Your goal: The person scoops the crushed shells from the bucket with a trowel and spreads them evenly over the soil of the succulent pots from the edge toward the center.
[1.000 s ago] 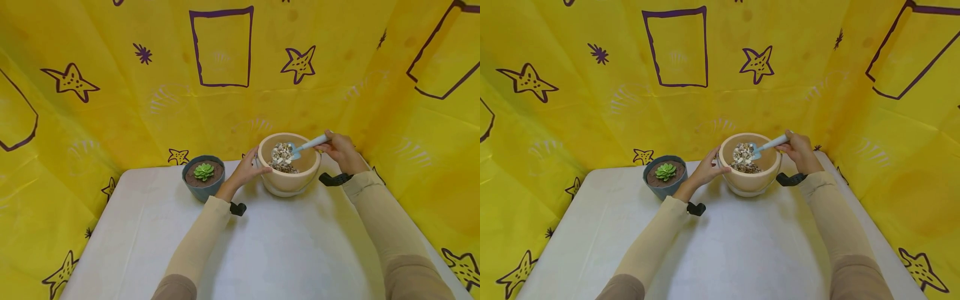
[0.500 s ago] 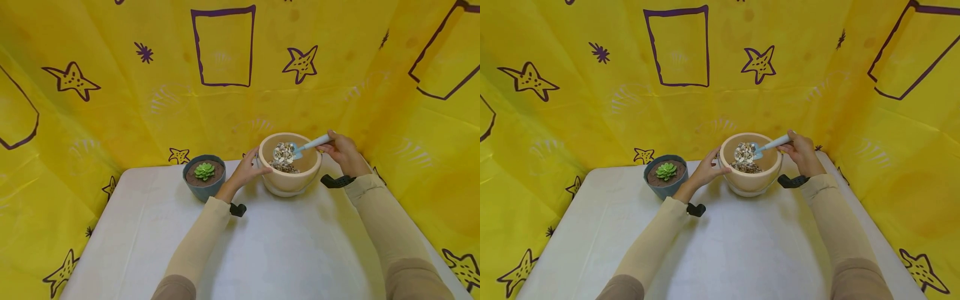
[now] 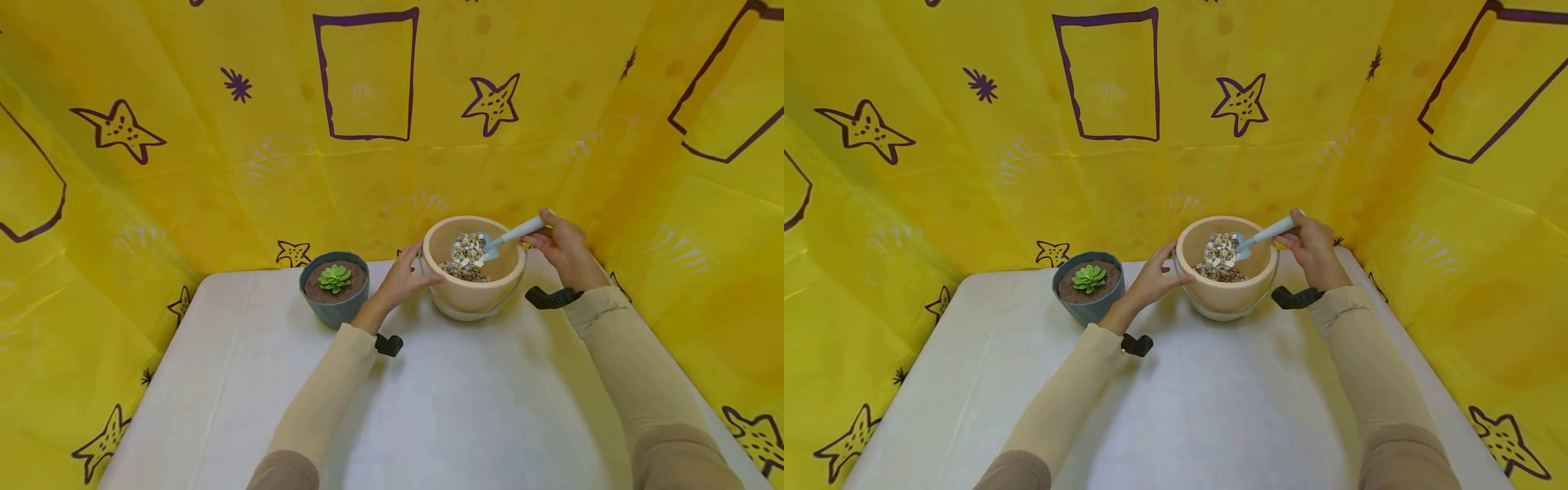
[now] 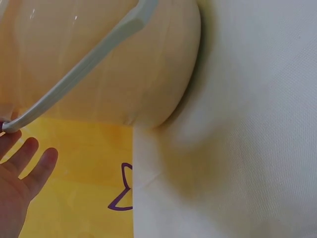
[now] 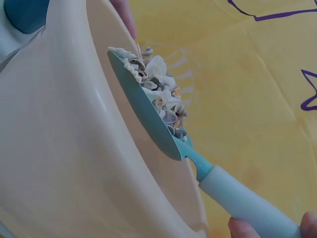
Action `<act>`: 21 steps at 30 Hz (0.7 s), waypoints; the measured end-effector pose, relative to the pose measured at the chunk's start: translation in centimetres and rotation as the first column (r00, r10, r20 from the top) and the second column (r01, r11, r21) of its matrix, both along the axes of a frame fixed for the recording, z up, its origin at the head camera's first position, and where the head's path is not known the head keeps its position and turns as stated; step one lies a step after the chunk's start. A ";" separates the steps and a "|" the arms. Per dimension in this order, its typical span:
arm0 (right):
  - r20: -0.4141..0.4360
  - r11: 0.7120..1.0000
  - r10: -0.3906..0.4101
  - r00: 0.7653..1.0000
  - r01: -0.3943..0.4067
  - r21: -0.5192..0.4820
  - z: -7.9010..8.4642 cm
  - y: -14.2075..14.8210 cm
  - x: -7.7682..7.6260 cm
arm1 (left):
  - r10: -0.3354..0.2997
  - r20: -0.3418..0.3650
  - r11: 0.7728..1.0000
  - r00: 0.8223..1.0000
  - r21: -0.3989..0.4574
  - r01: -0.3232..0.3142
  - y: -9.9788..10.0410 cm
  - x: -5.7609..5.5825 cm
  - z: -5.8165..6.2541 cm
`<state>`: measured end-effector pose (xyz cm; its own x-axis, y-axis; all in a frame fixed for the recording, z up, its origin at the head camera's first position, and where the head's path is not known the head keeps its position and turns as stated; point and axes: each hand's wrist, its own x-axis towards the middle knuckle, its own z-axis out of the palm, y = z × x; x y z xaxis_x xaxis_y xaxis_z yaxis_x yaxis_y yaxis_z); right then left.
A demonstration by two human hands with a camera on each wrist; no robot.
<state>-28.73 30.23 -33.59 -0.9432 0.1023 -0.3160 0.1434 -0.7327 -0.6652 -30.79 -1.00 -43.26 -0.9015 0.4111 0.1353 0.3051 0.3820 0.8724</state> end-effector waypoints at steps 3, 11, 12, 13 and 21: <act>-0.029 0.999 -0.032 0.999 0.031 -0.020 0.0 -0.1 0.3 | 0.002 -0.006 1.000 1.000 -0.004 -0.002 0.0 0.1 0.1; -0.002 0.996 -0.085 0.996 0.084 -0.012 0.4 -0.4 0.4 | 0.017 -0.002 1.000 1.000 -0.004 -0.017 0.0 0.3 0.1; 0.005 0.996 -0.090 0.996 0.090 -0.013 0.4 -0.5 0.3 | 0.019 -0.002 1.000 1.000 -0.006 -0.019 0.1 0.4 0.2; 0.012 0.995 -0.097 0.995 0.097 -0.010 0.5 -0.5 0.3 | 0.021 -0.003 1.000 1.000 -0.008 -0.021 0.1 0.4 0.2; 0.034 0.994 -0.110 0.993 0.110 0.016 0.9 -1.1 0.1 | 0.029 -0.052 0.998 0.998 -0.061 -0.032 0.0 0.7 0.5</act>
